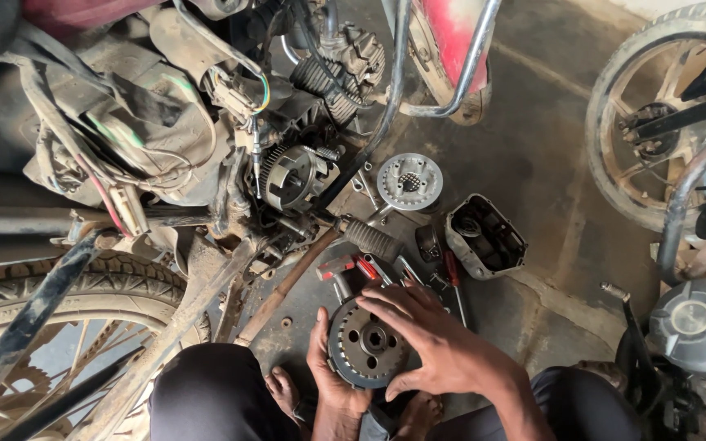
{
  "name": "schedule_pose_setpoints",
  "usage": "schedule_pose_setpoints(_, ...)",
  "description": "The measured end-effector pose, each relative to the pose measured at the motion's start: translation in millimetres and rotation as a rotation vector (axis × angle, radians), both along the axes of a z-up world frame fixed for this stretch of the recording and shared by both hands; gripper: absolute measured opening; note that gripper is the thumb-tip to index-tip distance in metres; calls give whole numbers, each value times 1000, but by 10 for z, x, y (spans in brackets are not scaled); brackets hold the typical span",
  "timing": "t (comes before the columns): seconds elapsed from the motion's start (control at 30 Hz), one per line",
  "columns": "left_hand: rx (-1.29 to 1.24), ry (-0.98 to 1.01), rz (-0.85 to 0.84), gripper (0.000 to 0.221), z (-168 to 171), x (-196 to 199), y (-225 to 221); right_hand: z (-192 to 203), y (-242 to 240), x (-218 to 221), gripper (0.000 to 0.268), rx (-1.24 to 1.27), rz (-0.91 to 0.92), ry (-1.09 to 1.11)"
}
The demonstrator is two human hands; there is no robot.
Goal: The recorder is assembling the clutch components of a motorcycle engine.
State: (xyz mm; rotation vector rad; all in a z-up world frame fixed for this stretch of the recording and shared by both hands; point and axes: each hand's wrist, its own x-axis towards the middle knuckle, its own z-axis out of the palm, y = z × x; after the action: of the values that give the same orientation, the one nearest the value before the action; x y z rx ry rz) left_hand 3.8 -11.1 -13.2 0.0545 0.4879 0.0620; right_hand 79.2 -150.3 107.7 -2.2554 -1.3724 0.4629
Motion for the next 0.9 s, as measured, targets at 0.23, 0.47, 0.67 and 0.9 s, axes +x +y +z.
schedule_pose_setpoints(0.23,5,-67,61,56,-57,-12,22,24,-30,28,131,73,18,-106)
schedule_pose_setpoints(0.47,-54,-378,-55,78,688,44,33,-352,-8,-87,95,1091,-428,154)
schedule_pose_setpoints(0.67,15,1,17,85,48,-21,-59,-572,303,-129,104,842,-495,102)
schedule_pose_setpoints(0.9,-187,-595,-15,87,424,24,3,-48,151,-101,92,1206,-446,261)
